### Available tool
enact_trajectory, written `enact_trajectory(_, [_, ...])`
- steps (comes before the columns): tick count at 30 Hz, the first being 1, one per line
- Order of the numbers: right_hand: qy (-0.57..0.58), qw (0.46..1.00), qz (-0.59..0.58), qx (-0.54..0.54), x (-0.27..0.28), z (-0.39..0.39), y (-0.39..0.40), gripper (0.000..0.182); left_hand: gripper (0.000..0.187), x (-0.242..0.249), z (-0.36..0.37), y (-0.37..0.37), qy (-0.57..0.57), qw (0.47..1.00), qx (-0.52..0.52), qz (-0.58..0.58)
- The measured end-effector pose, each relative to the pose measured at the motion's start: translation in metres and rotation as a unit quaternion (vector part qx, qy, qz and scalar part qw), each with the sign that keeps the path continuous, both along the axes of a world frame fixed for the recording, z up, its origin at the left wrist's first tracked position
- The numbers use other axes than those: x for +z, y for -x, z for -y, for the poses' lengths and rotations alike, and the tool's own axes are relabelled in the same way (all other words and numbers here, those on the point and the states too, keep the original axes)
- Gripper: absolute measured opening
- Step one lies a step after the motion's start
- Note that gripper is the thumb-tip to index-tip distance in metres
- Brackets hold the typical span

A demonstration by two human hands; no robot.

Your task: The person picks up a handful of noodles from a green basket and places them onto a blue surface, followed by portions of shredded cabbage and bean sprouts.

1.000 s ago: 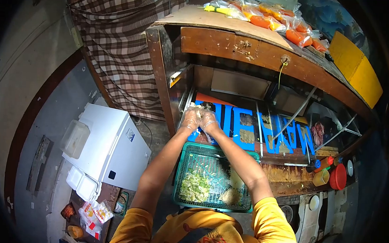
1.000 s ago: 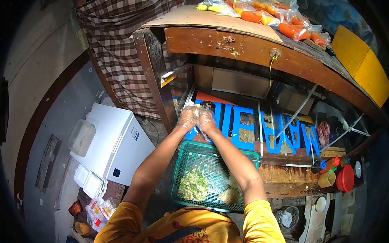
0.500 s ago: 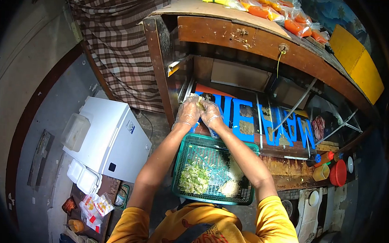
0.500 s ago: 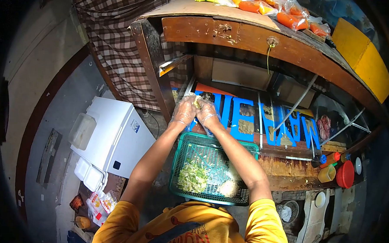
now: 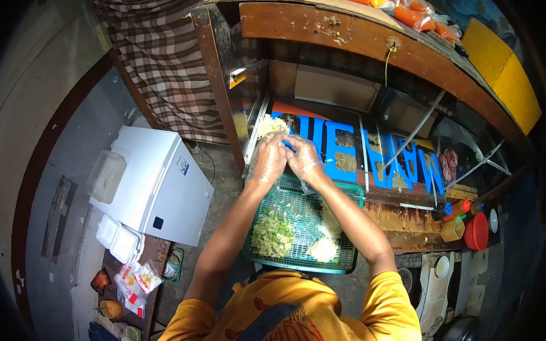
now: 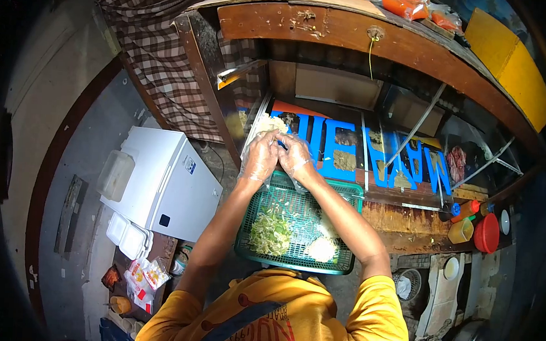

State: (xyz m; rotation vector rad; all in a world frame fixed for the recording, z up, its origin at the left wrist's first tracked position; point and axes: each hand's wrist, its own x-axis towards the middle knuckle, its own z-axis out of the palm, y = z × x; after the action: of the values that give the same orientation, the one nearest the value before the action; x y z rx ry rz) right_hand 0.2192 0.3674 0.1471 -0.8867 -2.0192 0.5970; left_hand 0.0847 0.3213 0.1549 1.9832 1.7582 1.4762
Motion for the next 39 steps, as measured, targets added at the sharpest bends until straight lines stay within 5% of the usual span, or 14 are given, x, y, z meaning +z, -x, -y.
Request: enact_trajectory(39, [0.141, 0.977, -0.021, -0.161, -0.078, 0.140, -0.145, 0.036, 0.034, -0.073, 0.091, -0.121, 0.094, 0.965, -0.223, 0.103])
